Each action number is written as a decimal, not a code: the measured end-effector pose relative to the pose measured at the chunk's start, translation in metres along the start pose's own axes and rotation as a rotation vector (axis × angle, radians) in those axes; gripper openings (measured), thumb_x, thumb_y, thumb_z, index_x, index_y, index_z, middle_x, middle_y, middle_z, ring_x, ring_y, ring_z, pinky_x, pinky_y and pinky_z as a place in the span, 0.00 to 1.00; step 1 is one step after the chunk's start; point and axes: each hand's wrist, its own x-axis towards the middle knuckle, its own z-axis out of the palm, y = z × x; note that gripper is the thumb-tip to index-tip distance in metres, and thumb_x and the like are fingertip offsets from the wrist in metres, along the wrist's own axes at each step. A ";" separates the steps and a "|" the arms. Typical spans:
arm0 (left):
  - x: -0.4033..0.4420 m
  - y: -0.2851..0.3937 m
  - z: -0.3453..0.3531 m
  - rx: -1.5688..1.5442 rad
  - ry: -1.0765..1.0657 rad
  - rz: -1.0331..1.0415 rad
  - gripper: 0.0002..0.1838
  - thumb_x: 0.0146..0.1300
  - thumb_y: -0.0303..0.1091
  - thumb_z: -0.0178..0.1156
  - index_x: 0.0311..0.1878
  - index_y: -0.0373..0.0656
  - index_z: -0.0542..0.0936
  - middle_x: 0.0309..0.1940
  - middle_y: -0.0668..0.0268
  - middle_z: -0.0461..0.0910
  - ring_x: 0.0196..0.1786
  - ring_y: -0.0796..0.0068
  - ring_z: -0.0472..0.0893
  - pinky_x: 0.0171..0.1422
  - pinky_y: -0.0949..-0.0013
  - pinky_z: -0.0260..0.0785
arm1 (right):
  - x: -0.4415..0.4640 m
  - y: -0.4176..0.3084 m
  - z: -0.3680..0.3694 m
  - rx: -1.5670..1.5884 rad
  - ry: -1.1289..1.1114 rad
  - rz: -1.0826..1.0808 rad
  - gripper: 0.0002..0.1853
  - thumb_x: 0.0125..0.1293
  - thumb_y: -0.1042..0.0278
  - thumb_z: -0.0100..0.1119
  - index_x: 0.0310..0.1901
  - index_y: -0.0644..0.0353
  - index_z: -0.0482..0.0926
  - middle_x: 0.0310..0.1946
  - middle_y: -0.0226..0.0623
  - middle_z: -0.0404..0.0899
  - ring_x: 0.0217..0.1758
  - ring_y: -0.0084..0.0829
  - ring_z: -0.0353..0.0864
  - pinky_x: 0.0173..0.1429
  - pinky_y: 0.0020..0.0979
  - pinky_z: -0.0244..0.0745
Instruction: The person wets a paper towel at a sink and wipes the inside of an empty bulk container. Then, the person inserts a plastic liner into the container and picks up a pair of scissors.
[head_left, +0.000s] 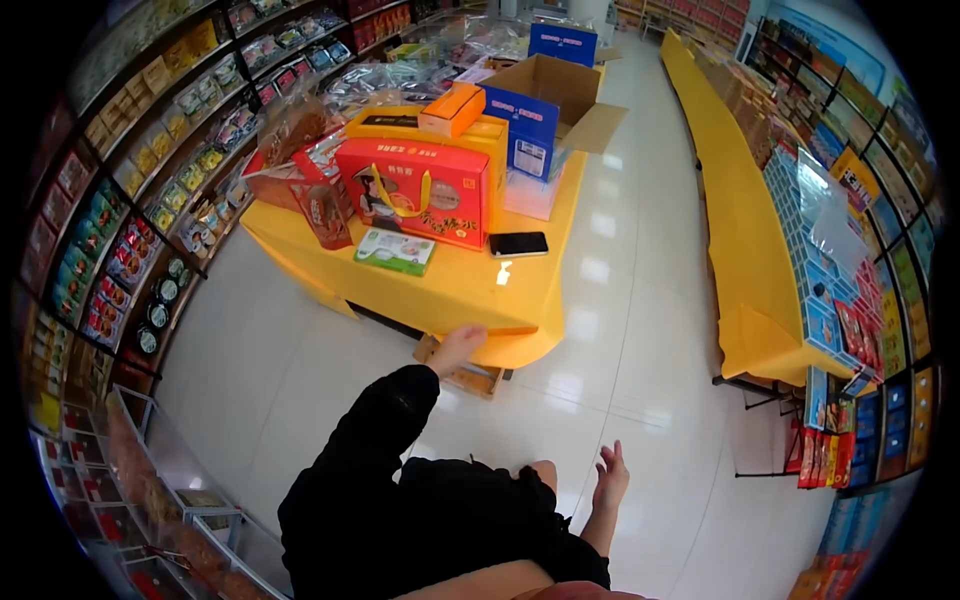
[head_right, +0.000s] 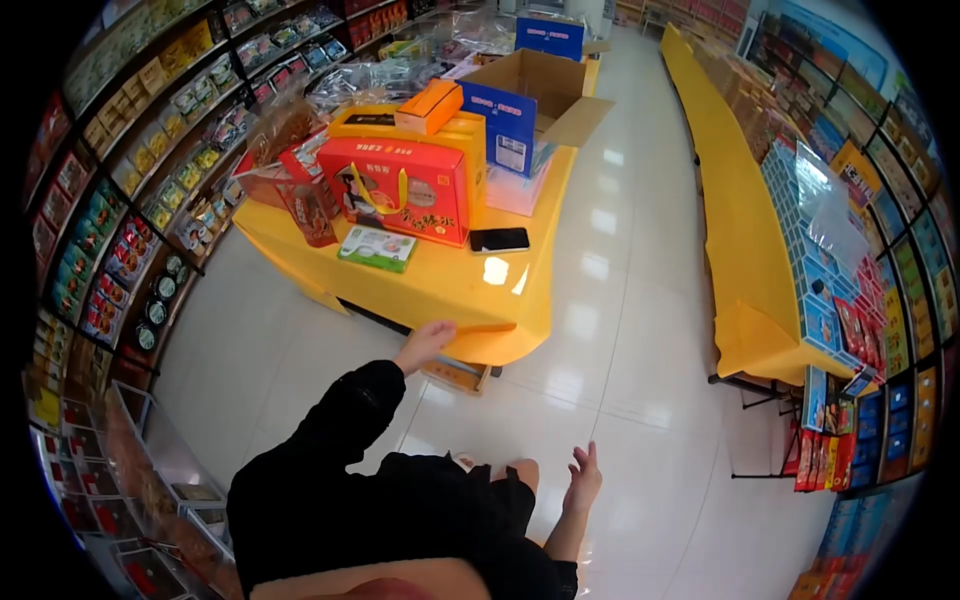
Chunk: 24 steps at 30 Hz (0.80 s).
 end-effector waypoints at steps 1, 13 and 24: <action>0.036 0.025 -0.005 0.003 0.080 0.048 0.15 0.60 0.37 0.53 0.48 0.40 0.73 0.40 0.71 0.74 0.42 0.81 0.72 0.43 0.77 0.64 | 0.025 -0.005 -0.017 -0.014 0.043 0.052 0.23 0.63 0.61 0.45 0.59 0.58 0.64 0.50 0.43 0.71 0.48 0.30 0.71 0.45 0.28 0.67; 0.283 0.267 -0.185 -0.185 1.239 0.367 0.28 0.54 0.41 0.58 0.54 0.35 0.63 0.40 0.63 0.70 0.37 0.76 0.72 0.34 0.75 0.65 | 0.391 -0.164 -0.006 -0.583 -0.293 0.118 0.21 0.55 0.73 0.45 0.52 0.64 0.70 0.49 0.38 0.72 0.38 0.25 0.74 0.37 0.24 0.68; 0.405 0.297 -0.274 -0.721 1.244 -0.051 0.10 0.55 0.39 0.52 0.37 0.44 0.72 0.29 0.61 0.74 0.32 0.65 0.75 0.35 0.61 0.68 | 0.573 -0.235 0.169 -0.512 -0.519 0.135 0.16 0.62 0.66 0.49 0.50 0.61 0.72 0.42 0.32 0.75 0.37 0.24 0.74 0.38 0.24 0.68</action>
